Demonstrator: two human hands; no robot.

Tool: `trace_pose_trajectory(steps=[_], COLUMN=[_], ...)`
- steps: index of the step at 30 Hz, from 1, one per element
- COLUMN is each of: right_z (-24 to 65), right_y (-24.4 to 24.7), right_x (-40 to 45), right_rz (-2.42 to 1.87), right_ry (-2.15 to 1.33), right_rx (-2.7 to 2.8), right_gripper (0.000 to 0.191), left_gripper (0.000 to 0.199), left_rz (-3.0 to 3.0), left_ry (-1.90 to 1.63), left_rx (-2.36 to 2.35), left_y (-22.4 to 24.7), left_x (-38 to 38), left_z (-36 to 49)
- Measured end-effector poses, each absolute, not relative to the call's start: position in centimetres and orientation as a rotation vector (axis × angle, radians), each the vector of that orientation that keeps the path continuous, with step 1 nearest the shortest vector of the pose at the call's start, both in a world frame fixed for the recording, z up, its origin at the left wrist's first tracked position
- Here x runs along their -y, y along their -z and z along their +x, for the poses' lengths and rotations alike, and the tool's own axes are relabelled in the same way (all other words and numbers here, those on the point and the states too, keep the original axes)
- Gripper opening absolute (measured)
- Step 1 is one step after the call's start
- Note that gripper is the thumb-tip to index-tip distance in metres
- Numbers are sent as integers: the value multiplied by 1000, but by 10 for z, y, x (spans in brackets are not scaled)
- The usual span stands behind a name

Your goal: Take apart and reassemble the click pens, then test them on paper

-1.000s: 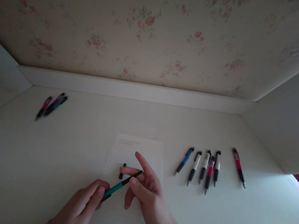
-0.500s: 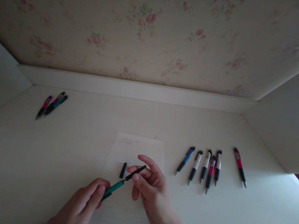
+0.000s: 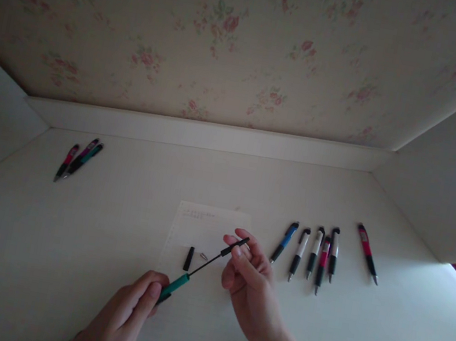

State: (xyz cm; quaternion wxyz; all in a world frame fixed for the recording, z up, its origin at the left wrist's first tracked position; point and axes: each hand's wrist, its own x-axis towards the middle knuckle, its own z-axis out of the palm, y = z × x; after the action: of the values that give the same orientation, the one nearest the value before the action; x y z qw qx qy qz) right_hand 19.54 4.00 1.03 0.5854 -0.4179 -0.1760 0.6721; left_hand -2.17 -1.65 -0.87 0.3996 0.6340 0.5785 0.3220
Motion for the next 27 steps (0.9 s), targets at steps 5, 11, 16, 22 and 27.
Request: trace_pose_trajectory(steps=[5, 11, 16, 22, 27], right_z=[195, 197, 197, 188, 180], right_y=[-9, -8, -10, -10, -8], right_x=[-41, -45, -45, -39, -36], right_rz=[-996, -996, -990, -985, -1064], right_ry=[-1558, -1526, -1516, -1572, -1554], right_rx=[433, 411, 360, 450, 609], right_gripper=[31, 26, 26, 24, 25], left_gripper=[51, 53, 54, 68, 50], left_rz=[1599, 1554, 1207, 845, 1149], left_ry=[-818, -786, -869, -928, -953], left_rx=[-1431, -1420, -1538, -1545, -1404], left_y=[7, 8, 7, -3, -3], left_x=[15, 16, 19, 12, 10], left_z=[-23, -24, -22, -22, -22])
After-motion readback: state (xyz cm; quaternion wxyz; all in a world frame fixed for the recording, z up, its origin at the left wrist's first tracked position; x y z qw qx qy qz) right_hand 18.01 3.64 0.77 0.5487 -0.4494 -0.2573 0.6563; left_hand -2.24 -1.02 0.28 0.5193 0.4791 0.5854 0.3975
